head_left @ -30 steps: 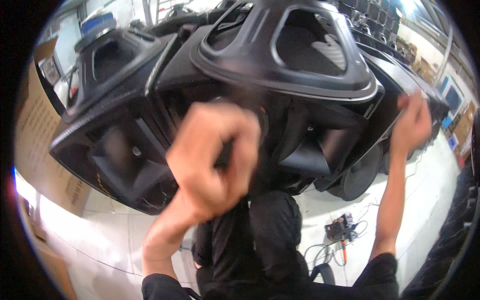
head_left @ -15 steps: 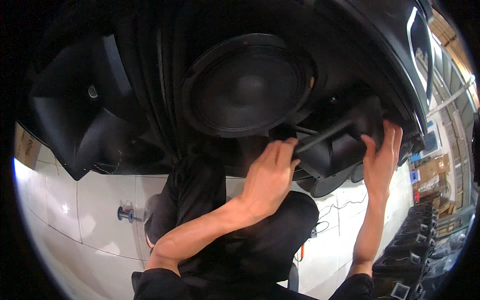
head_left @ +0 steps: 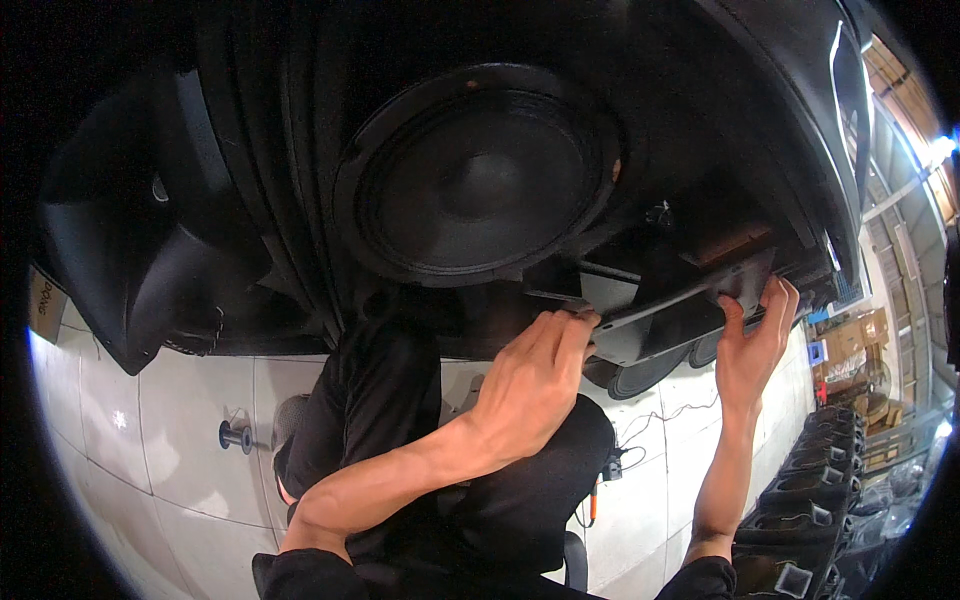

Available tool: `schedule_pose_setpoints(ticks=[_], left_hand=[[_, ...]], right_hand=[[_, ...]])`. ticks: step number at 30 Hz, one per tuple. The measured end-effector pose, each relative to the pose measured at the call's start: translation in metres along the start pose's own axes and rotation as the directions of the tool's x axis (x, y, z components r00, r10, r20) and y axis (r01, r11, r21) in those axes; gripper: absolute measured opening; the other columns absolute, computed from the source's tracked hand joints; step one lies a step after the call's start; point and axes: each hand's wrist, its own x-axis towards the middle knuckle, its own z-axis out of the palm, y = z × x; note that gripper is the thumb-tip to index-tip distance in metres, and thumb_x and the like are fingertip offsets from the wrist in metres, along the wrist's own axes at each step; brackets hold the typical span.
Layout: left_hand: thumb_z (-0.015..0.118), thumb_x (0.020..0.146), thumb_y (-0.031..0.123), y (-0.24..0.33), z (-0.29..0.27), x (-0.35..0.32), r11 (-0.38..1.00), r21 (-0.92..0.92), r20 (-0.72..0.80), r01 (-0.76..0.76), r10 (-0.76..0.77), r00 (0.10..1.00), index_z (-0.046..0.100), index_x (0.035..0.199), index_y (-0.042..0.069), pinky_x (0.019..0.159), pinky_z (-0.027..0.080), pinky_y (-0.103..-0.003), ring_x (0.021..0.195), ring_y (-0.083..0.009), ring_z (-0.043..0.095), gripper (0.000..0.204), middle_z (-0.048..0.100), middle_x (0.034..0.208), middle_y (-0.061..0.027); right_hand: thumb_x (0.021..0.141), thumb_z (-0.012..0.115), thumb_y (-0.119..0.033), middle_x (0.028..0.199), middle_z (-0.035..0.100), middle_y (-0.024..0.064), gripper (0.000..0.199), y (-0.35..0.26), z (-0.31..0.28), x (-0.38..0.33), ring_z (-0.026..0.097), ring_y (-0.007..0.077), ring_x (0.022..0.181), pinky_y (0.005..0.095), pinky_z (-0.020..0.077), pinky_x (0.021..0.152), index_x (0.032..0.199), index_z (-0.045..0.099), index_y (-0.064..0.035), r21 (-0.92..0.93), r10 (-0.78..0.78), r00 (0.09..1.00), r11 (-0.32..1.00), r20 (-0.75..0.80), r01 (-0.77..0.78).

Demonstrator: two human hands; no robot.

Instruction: The person assembles a speaker by soldering wires to a small driver, connecting a yellow-and-black twisted wire, and installing the driver into a large black enclosure. They then attach a larger woofer and connect red and black wires to its terminals.

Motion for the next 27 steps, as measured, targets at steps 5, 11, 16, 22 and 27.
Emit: schedule_pose_setpoints(ticks=[5, 11, 16, 22, 27], left_hand=[[0.079, 0.082, 0.007, -0.004, 0.006, 0.003, 0.981, -0.020, -0.085, 0.192, -0.193, 0.978, 0.056, 0.118, -0.001, 0.070, 0.054, -0.042, 0.078, -0.0342, 0.066, 0.044, 0.065, 0.092, -0.0224], [0.081, 0.081, 0.014, -0.006, -0.007, -0.002, 0.936, 0.300, 0.014, 0.185, -0.199, 0.980, 0.064, 0.113, -0.002, 0.069, 0.054, -0.040, 0.076, -0.0318, 0.066, 0.039, 0.069, 0.091, -0.0198], [0.078, 0.082, 0.009, 0.064, -0.062, 0.027, 0.945, 0.311, -0.091, -0.105, 0.139, 0.986, 0.071, 0.095, -0.001, 0.072, 0.052, -0.035, 0.077, -0.0264, 0.067, 0.018, 0.072, 0.089, -0.0135], [0.071, 0.090, 0.009, 0.101, -0.097, 0.158, 0.845, 0.477, -0.448, -0.240, 0.469, 0.761, 0.068, 0.093, -0.005, 0.077, 0.052, -0.037, 0.079, -0.0334, 0.066, 0.015, 0.068, 0.087, -0.0169], [0.052, 0.100, 0.044, 0.125, -0.104, 0.227, 0.905, 0.381, -0.274, 0.191, -0.087, 0.958, 0.068, 0.105, -0.010, 0.091, 0.049, -0.045, 0.098, -0.0409, 0.068, 0.057, 0.070, 0.101, -0.0283]], right_hand=[[0.083, 0.074, -0.005, 0.116, 0.056, 0.0205, 0.041, -0.009, 0.010, 0.019, 0.057, 0.0401, 0.109, 0.0466, 0.0456, 0.093, 0.121, 0.060, 0.0010, -0.073, -0.196, 0.971, 0.980, -0.134, 0.187], [0.082, 0.075, -0.013, 0.115, 0.062, 0.0162, 0.035, -0.027, -0.020, 0.011, 0.059, 0.0356, 0.107, 0.0434, 0.0462, 0.093, 0.114, 0.068, -0.0001, -0.151, -0.297, 0.927, 0.952, -0.231, 0.267], [0.086, 0.070, -0.002, 0.098, 0.068, 0.0157, 0.016, 0.001, -0.060, 0.026, 0.065, 0.0307, 0.087, 0.0394, 0.0521, 0.078, 0.100, 0.069, 0.0042, 0.177, -0.144, 0.791, 0.936, -0.594, 0.303], [0.103, 0.051, -0.044, 0.081, 0.069, 0.0178, 0.053, 0.020, -0.036, 0.208, 0.066, 0.0200, 0.078, 0.0361, 0.0499, 0.076, 0.097, 0.069, 0.0053, 0.344, 0.153, 0.948, 0.938, -0.277, -0.051], [0.100, 0.050, -0.057, 0.054, 0.053, 0.0187, 0.074, 0.039, 0.015, 0.272, 0.053, 0.0242, 0.054, 0.0443, 0.0459, 0.063, 0.064, 0.062, 0.0064, 0.455, 0.133, 0.987, 0.887, -0.087, -0.080]])
